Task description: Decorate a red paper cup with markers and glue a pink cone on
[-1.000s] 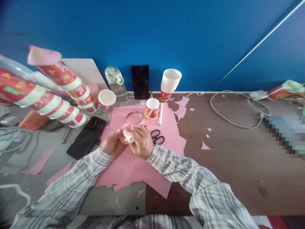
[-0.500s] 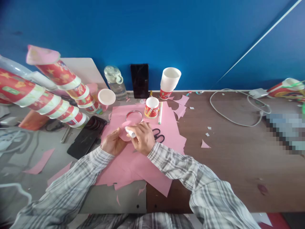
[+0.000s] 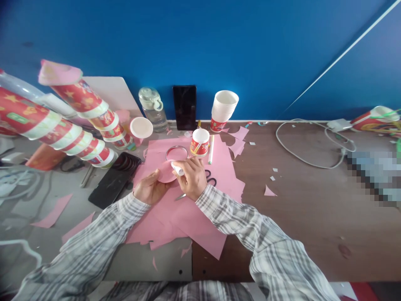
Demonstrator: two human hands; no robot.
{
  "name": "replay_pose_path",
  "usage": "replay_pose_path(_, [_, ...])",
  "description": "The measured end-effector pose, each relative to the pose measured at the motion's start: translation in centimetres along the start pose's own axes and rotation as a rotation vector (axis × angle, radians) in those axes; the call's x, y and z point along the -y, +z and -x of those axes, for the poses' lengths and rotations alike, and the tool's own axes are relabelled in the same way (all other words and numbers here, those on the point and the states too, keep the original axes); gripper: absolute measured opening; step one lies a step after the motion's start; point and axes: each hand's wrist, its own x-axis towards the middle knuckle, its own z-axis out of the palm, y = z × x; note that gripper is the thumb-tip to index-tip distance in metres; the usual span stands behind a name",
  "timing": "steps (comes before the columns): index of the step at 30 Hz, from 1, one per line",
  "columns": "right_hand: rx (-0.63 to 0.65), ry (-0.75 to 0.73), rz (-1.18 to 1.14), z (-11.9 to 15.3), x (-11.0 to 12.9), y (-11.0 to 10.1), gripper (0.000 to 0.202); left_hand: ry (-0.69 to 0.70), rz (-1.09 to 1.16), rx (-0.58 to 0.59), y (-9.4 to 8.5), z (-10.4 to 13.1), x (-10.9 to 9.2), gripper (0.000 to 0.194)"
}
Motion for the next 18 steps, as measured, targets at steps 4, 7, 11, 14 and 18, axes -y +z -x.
replay_pose_path(4, [0.008,-0.014,-0.029,0.17,-0.38,0.01,0.022,-0.018,0.020,-0.052,0.24,0.28,-0.24,0.039])
replay_pose_path(7, [0.017,-0.051,-0.050,0.46,-0.42,0.08,0.025,-0.013,0.026,-0.069,0.20,0.49,-0.45,0.035])
replay_pose_path(11, [0.067,-0.139,-0.063,0.71,-0.43,0.23,0.026,-0.006,0.023,-0.082,0.00,0.54,-0.56,0.021])
replay_pose_path(14, [0.070,-0.170,-0.059,0.71,-0.35,0.25,0.027,-0.036,-0.002,-0.074,-0.02,0.43,-0.56,0.025])
replay_pose_path(18, [0.051,-0.176,-0.063,0.68,-0.25,0.07,0.029,-0.081,-0.030,-0.017,0.17,0.31,-0.66,0.035])
